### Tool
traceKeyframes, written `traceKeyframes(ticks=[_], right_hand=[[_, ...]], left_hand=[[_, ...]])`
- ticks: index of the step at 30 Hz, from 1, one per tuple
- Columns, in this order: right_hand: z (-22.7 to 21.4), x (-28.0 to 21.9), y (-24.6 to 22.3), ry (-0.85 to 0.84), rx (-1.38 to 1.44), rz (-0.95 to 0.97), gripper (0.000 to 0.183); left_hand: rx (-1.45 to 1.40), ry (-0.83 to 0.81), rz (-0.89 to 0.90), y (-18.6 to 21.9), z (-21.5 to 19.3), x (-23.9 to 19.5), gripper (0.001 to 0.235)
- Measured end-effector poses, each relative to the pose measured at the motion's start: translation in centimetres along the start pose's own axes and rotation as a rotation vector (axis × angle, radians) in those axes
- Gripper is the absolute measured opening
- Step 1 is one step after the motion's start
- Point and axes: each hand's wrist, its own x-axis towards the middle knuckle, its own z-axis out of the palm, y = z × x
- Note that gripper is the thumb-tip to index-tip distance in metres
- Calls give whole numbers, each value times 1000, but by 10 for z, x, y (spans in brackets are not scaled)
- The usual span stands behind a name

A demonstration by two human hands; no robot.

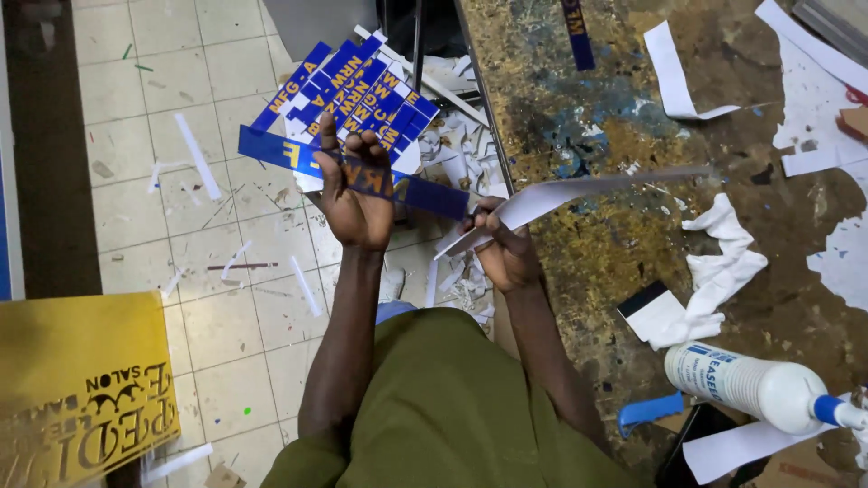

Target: Peeling the backing paper off vinyl sign strips and spraying them with application fluid at a workbench.

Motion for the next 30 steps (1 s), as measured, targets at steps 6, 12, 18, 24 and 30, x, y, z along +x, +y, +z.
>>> traceKeyframes(ticks=[6, 12, 18, 24, 30], right_hand=[[65, 28, -4, 19, -129, 3, 44], [71, 37, -10, 145, -208, -117, 38], [72, 41, -42, 310, -279, -181, 35], [34, 20, -59, 509, -415, -243, 47], [27, 5, -73, 605, -469, -266, 45]], left_hand=[[-14, -24, -29, -11, -2, 23, 58], [-16, -118, -150, -20, 0, 37, 67], [151, -202, -348, -23, 0, 47, 67], [163, -199, -436, -14, 6, 50, 67], [155, -177, -403, -5, -1, 51, 68]])
